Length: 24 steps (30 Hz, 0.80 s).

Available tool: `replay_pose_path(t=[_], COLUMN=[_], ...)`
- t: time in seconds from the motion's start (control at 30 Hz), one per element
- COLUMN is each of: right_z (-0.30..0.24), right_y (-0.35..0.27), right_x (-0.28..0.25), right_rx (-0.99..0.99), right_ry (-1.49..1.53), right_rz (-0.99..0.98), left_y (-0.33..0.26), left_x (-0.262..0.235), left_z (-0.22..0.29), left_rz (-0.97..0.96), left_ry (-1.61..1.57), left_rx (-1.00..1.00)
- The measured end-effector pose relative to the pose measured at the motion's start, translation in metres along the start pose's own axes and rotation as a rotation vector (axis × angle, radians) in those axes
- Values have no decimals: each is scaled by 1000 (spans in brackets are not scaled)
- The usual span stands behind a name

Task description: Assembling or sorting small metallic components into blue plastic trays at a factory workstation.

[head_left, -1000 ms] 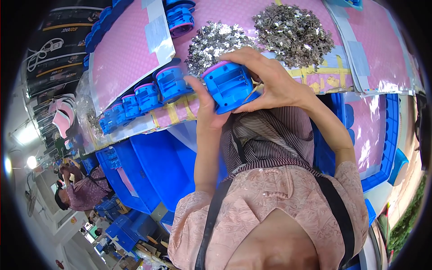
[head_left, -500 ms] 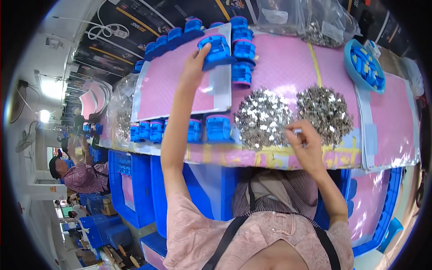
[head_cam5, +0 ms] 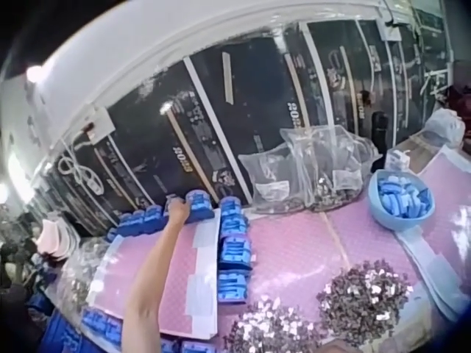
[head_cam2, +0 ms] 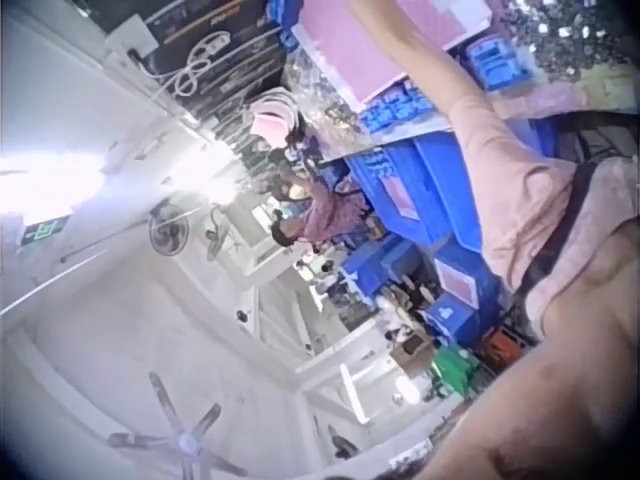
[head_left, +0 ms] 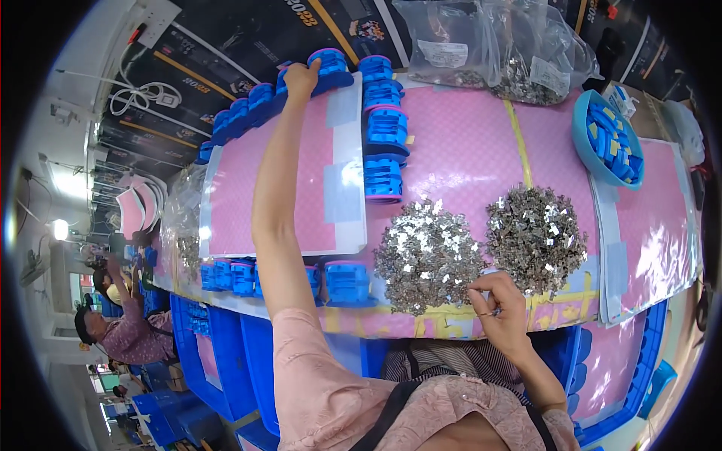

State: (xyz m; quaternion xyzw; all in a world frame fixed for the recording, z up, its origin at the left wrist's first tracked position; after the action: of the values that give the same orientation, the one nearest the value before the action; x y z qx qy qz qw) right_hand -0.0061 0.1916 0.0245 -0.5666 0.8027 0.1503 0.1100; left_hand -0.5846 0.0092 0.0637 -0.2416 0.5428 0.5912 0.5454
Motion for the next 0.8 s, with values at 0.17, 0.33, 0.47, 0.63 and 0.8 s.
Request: replay_pose_path(t=[0.17, 0.33, 0.47, 0.63, 0.8], right_z=[3, -5, 19, 114, 175], right_y=[-8, -23, -66, -223, -436], right_x=[-3, -31, -99, -252, -307], right_rx=[-28, -168, -61, 454, 1689], right_ry=[-15, -129, -381, -945, -1189], right_rz=[47, 250, 659, 1166, 1082], left_y=[-47, -64, -84, -112, -261], left_x=[9, -1, 5, -10, -44], left_z=[41, 27, 56, 60, 128], left_rz=[440, 210, -21, 192, -136], left_ry=[-140, 218, -76, -39, -212], left_rx=[240, 575, 494, 621, 710])
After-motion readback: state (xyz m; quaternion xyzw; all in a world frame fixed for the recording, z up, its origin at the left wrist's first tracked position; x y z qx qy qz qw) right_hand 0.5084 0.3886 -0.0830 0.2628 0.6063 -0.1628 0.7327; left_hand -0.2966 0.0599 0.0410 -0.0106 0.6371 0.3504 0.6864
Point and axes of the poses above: each hand's wrist, its own y-axis towards the middle knuckle, its own x-axis out of the palm, z = x × y, the point moved 2 cm from there along y, towards the middle knuckle, and after that the axes turned 2 degrees about -y, right-handed, at the moved point
